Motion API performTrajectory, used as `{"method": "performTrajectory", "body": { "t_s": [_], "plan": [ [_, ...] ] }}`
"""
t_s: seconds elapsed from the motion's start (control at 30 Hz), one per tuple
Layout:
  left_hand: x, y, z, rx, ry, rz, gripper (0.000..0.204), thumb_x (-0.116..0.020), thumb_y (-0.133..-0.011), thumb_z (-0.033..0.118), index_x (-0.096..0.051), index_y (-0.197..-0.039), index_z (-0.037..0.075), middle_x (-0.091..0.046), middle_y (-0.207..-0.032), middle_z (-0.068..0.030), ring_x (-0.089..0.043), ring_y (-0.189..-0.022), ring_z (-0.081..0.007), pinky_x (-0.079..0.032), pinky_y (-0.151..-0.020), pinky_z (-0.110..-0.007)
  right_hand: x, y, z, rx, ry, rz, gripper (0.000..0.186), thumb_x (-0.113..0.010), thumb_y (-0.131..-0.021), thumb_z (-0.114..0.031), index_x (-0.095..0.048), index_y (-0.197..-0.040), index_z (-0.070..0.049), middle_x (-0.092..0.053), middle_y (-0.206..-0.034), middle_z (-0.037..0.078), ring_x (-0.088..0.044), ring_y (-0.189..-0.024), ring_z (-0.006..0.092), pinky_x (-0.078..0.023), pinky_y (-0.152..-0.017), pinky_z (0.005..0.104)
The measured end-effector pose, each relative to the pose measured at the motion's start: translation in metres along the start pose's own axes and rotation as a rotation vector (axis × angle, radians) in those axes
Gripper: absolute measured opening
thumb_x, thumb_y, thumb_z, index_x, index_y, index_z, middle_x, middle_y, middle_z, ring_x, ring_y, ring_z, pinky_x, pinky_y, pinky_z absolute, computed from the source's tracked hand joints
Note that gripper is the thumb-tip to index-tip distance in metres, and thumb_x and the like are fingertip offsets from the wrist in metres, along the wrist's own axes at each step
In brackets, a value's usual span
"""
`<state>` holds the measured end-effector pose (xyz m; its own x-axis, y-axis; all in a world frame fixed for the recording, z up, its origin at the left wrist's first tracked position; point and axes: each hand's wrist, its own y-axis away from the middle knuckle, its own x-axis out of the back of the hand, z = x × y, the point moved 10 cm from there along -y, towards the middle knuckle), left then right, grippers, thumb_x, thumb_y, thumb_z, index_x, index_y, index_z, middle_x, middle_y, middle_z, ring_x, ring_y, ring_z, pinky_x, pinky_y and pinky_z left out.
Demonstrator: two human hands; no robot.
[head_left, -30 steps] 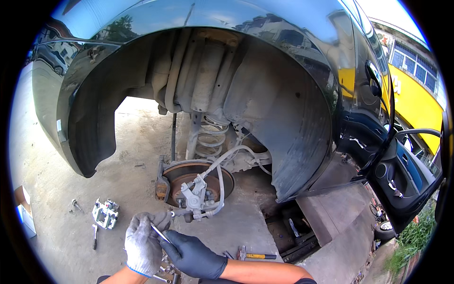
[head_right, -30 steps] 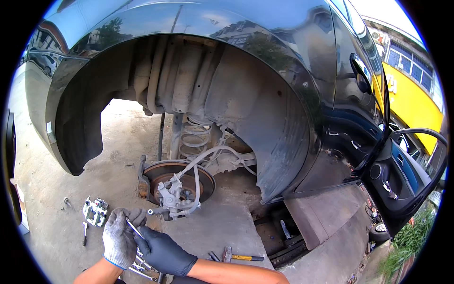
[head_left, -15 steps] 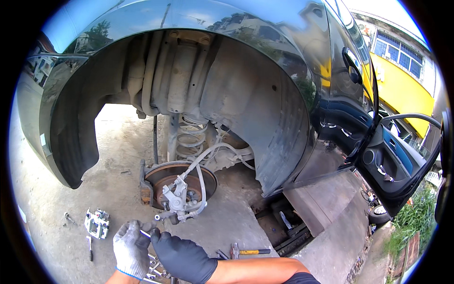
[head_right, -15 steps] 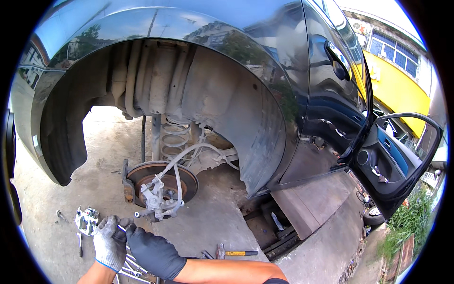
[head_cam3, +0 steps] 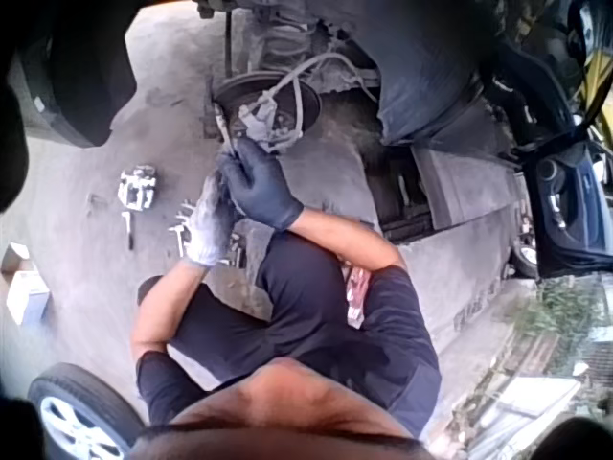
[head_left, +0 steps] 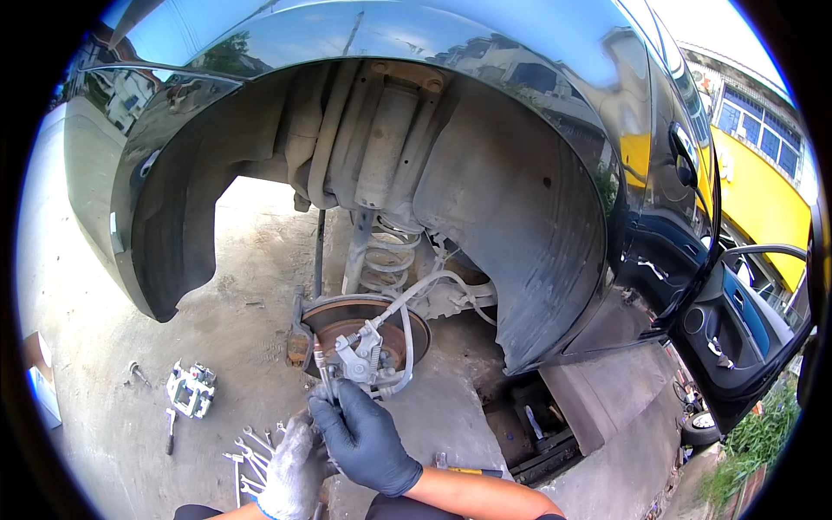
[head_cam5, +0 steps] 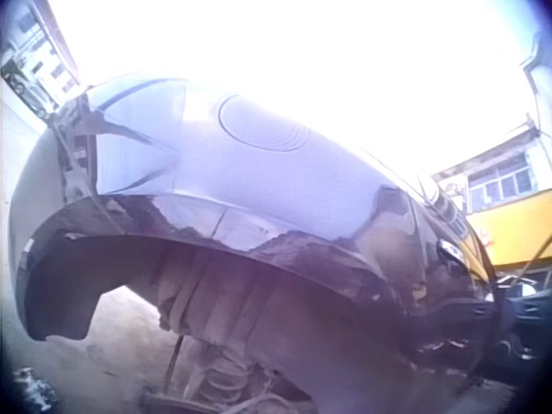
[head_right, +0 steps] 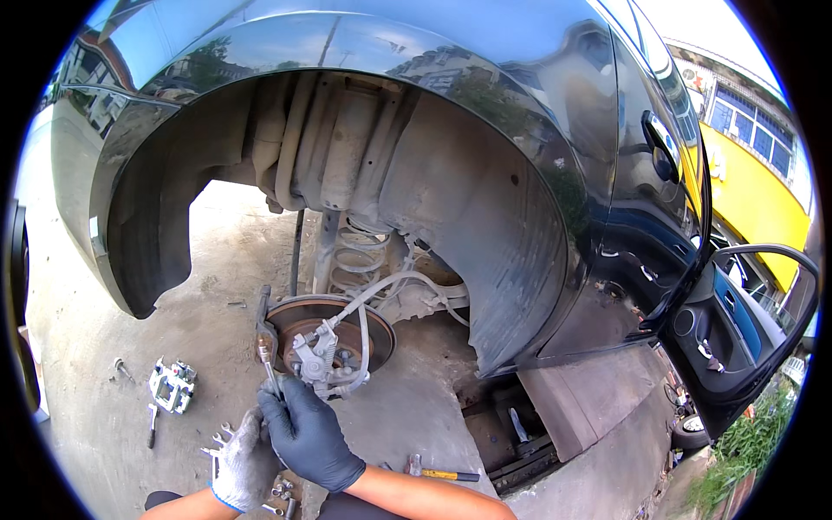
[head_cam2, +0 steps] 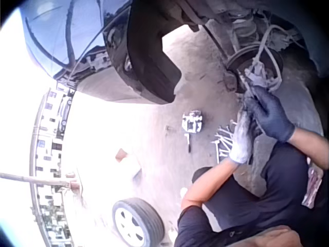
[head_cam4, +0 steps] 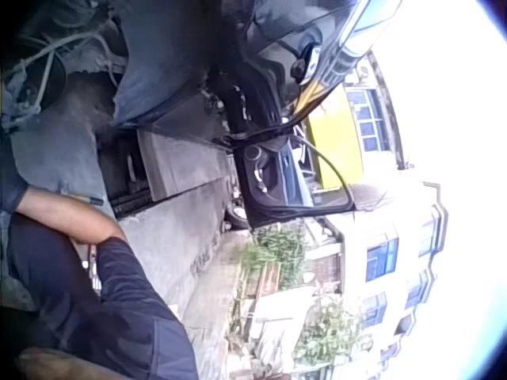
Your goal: The person removes the brake caliper from the rear wheel hub of a black sedan using wrenches and a power drill. They detach the brake hose, remove the caliper assembly, and set it aside on the ground next to other tools.
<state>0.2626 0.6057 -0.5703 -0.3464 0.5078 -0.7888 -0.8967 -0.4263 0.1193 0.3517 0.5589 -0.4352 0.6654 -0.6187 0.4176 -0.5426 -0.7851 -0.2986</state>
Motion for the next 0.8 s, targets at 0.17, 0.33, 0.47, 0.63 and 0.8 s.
{"method": "performTrajectory", "body": {
  "t_s": [0.17,0.33,0.47,0.63,0.8],
  "plan": [
    [0.030,0.000,0.008,-0.265,-0.219,0.115,0.048,-0.056,-0.122,0.037,-0.052,-0.159,0.006,-0.067,-0.141,-0.0117,-0.068,-0.124,-0.0239,-0.057,-0.103,-0.044,0.001,-0.010,-0.029,0.382,0.255,0.037,0.030,-0.076,-0.108,-0.023,-0.072,-0.126,0.001,-0.072,-0.124,0.020,-0.068,-0.115,0.0387,-0.053,-0.103,0.0470],
    [-0.029,0.017,0.142,-0.390,-1.139,0.289,0.030,-0.058,-0.119,0.025,-0.076,-0.126,0.003,-0.066,-0.085,-0.0039,-0.059,-0.074,-0.0103,-0.046,-0.064,-0.032,0.043,-0.047,-0.054,0.560,0.810,0.210,0.063,-0.084,-0.096,-0.050,-0.074,-0.133,0.000,-0.068,-0.141,0.020,-0.057,-0.139,0.0425,-0.041,-0.120,0.0567],
    [-0.041,-0.004,0.215,-0.478,-1.658,0.255,0.024,-0.078,-0.100,0.022,-0.088,-0.114,0.004,-0.080,-0.098,-0.0181,-0.077,-0.091,-0.0347,-0.059,-0.084,-0.045,0.058,-0.076,-0.016,0.416,1.126,0.094,0.096,-0.084,-0.083,-0.076,-0.071,-0.140,0.000,-0.063,-0.150,0.021,-0.047,-0.149,0.0448,-0.032,-0.123,0.0659],
    [-0.030,-0.049,0.230,-0.410,-1.674,0.013,0.028,-0.084,-0.096,0.024,-0.090,-0.118,0.008,-0.082,-0.104,-0.0176,-0.078,-0.093,-0.0337,-0.061,-0.086,-0.044,0.038,-0.098,-0.010,0.377,1.081,0.018,0.057,-0.086,-0.080,-0.058,-0.081,-0.107,-0.009,-0.071,-0.118,0.016,-0.061,-0.125,0.0403,-0.039,-0.110,0.0617],
    [-0.038,-0.076,0.229,-0.371,-1.671,-0.081,0.037,-0.082,-0.100,0.032,-0.088,-0.123,0.005,-0.083,-0.106,-0.0206,-0.080,-0.098,-0.0374,-0.061,-0.090,-0.044,0.042,-0.096,-0.006,0.446,1.009,0.053,0.039,-0.086,-0.079,-0.046,-0.079,-0.094,-0.011,-0.071,-0.111,0.013,-0.063,-0.116,0.0363,-0.039,-0.105,0.0585]
  ]
}}
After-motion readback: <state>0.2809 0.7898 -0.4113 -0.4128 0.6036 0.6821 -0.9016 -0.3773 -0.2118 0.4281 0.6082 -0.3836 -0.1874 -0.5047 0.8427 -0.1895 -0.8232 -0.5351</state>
